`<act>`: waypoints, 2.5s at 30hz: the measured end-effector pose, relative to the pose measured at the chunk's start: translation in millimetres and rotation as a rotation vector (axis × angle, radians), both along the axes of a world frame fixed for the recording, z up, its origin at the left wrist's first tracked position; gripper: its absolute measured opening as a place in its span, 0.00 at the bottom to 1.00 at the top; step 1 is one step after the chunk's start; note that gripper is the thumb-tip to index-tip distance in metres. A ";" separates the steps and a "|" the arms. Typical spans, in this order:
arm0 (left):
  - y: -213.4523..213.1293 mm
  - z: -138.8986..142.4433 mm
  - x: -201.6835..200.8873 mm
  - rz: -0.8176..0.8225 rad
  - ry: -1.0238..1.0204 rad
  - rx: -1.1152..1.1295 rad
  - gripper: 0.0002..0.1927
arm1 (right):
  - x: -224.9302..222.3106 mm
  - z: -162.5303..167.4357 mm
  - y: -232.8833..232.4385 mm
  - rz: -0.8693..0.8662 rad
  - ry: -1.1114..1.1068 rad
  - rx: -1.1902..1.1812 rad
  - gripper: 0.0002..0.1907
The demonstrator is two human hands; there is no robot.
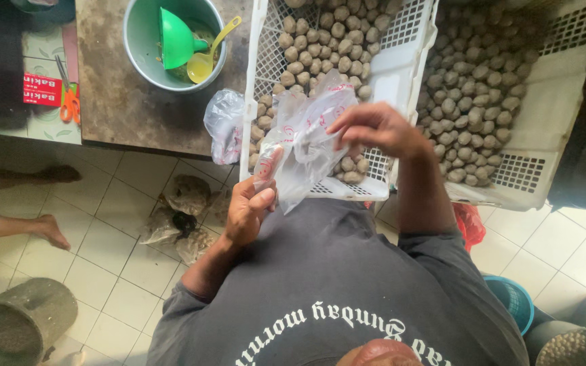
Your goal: The person transfers small round meatballs from a white plastic crate into a clear plastic bag using both hands. The person repeatedly scoops handfuls of meatballs and places them into the bag held open in the other hand.
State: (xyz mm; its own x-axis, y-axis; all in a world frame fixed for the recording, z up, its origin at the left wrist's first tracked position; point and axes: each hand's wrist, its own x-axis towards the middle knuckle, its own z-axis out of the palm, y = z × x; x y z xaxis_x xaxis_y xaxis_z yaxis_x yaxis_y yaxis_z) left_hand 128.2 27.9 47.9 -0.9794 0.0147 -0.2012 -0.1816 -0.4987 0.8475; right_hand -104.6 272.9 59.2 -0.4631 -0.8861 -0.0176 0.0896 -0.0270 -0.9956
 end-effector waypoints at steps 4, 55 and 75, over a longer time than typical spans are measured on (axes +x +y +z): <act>5.6 -13.2 6.8 -0.003 -0.026 -0.128 0.20 | -83.3 -80.3 -0.7 -0.659 0.001 0.182 0.10; 12.0 -11.5 -6.1 -0.092 0.071 -0.118 0.16 | 83.8 37.6 -44.5 -0.166 0.418 0.528 0.19; 8.1 4.1 -3.6 0.042 -0.017 -0.028 0.39 | -140.1 -138.1 -35.3 -0.868 0.722 0.885 0.43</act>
